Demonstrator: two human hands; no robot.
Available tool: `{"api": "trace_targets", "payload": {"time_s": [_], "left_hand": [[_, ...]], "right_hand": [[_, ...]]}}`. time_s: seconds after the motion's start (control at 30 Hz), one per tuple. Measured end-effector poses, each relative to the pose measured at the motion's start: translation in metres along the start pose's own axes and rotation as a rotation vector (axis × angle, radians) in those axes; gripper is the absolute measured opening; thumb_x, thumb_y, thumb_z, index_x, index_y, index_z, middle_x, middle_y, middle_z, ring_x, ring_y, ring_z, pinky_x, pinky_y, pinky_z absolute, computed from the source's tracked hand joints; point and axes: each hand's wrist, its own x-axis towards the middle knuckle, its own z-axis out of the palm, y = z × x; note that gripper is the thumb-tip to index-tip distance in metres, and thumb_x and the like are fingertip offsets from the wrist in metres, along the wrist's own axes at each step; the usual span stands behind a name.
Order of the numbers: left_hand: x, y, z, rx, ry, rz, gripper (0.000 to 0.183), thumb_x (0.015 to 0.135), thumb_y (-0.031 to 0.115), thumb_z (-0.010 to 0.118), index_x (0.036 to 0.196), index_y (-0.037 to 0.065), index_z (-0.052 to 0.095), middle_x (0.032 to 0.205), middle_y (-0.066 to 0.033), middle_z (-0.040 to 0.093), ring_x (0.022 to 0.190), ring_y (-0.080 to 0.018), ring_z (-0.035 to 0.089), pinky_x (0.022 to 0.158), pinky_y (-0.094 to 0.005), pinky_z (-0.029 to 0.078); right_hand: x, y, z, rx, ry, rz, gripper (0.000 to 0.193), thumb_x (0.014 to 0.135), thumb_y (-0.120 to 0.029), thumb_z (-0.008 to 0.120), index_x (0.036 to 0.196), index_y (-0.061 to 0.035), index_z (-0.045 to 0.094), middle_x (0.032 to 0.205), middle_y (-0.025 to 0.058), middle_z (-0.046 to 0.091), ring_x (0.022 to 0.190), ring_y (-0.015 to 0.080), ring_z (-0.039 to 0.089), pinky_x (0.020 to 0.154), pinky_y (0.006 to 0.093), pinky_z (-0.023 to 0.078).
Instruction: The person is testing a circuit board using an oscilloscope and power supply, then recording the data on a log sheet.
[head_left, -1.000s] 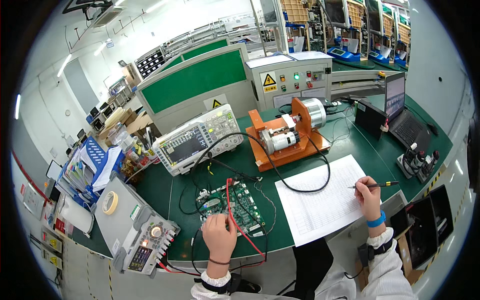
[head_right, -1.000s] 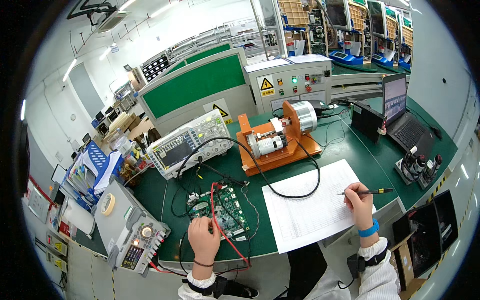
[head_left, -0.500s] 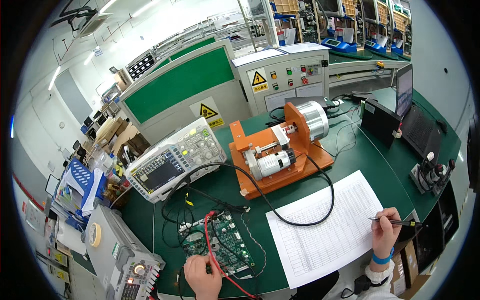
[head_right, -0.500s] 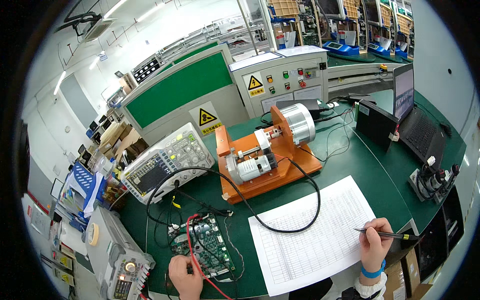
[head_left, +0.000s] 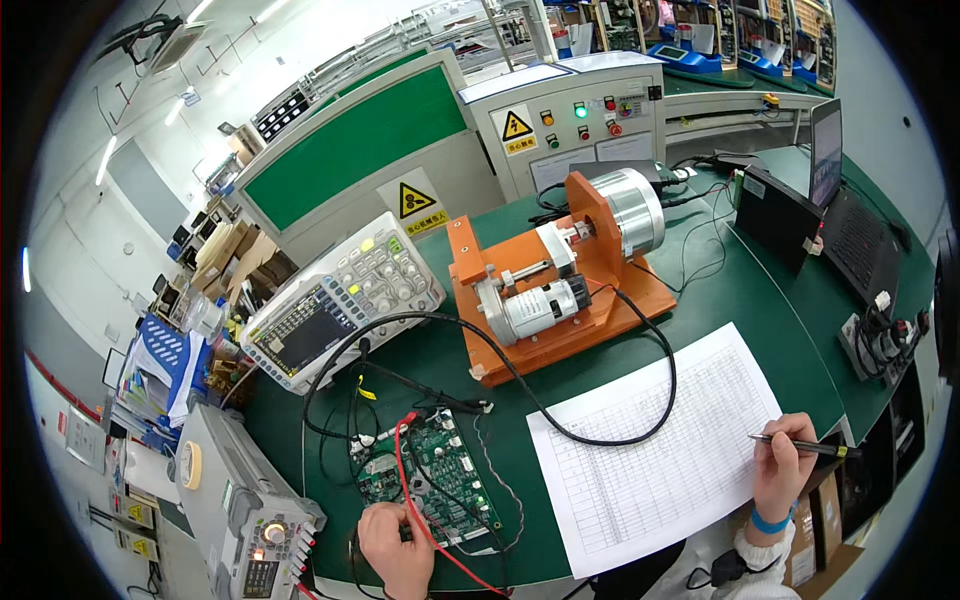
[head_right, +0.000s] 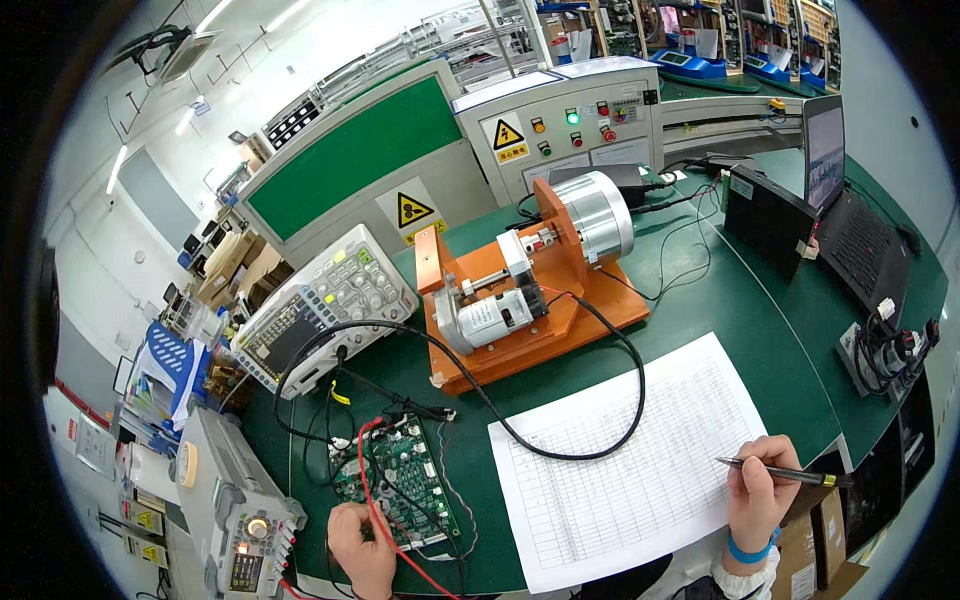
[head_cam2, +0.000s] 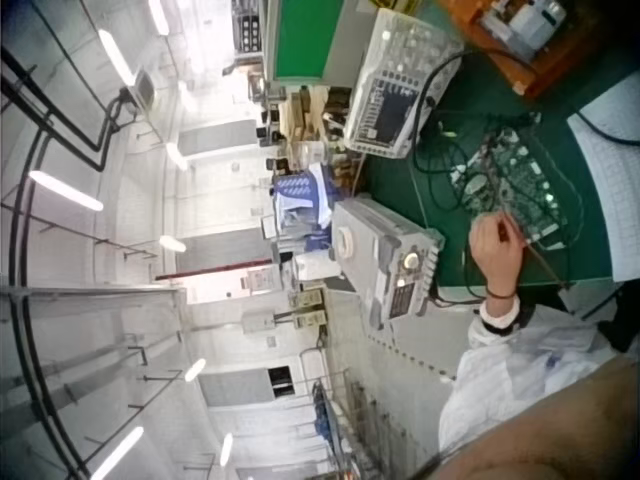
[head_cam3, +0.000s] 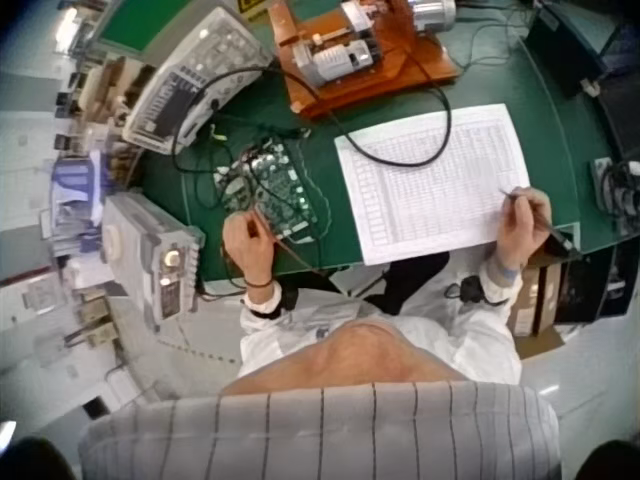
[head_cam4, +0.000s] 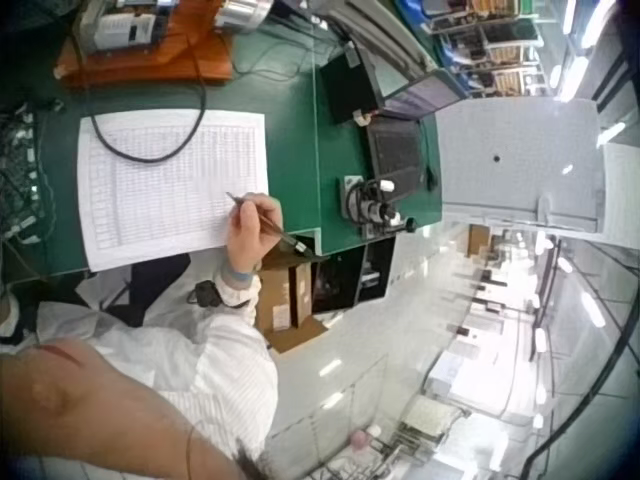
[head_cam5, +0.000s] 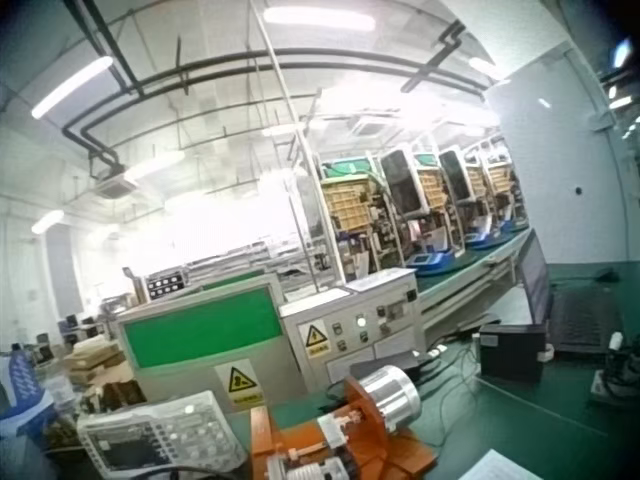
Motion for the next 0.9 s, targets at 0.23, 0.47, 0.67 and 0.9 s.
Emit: {"api": "trace_targets", "payload": {"time_s": [0.23,0.47,0.67,0.9], "left_hand": [[-0.015,-0.014,0.009,-0.112,0.083,-0.059,0.014,0.078,-0.001,0.066,0.076,0.001,0.052,0.074,-0.0141,0.055,0.073,-0.0335,0.054,0.067,-0.0414,0.043],[-0.035,-0.011,-0.039,-0.293,0.262,-0.097,0.016,0.081,-0.003,0.065,0.093,0.003,0.057,0.095,-0.0131,0.065,0.087,-0.0299,0.058,0.076,-0.0358,0.045],[-0.132,-0.030,-0.060,-0.941,0.259,-0.439,0.007,0.091,0.003,0.060,0.096,0.002,0.057,0.091,-0.0063,0.066,0.077,-0.0116,0.059,0.067,-0.0243,0.045],[-0.281,-0.072,-0.020,-0.892,-0.731,-0.694,0.031,0.095,0.026,0.060,0.106,-0.002,0.059,0.083,-0.0086,0.067,0.077,-0.0146,0.066,0.069,-0.0278,0.051]], "right_hand": [[0.000,-0.001,0.009,0.015,0.000,0.090,0.016,0.097,-0.014,0.052,0.083,-0.0057,0.054,0.072,-0.0005,0.051,0.054,0.0025,0.043,0.046,0.0173,0.033],[0.034,-0.029,0.008,-0.813,-0.452,0.086,0.045,0.097,-0.028,0.058,0.062,-0.0030,0.047,0.053,-0.0033,0.041,0.049,0.0049,0.035,0.043,0.0263,0.028],[0.066,-0.022,0.011,-1.376,-0.633,-0.164,0.040,0.088,-0.025,0.068,0.070,0.0063,0.050,0.054,0.0104,0.044,0.051,0.0128,0.036,0.047,0.0332,0.032],[-0.038,-0.060,0.053,-0.956,-0.782,0.016,0.022,0.092,-0.016,0.064,0.081,0.0016,0.056,0.062,-0.0016,0.047,0.058,0.0052,0.039,0.050,0.0231,0.032]]}}
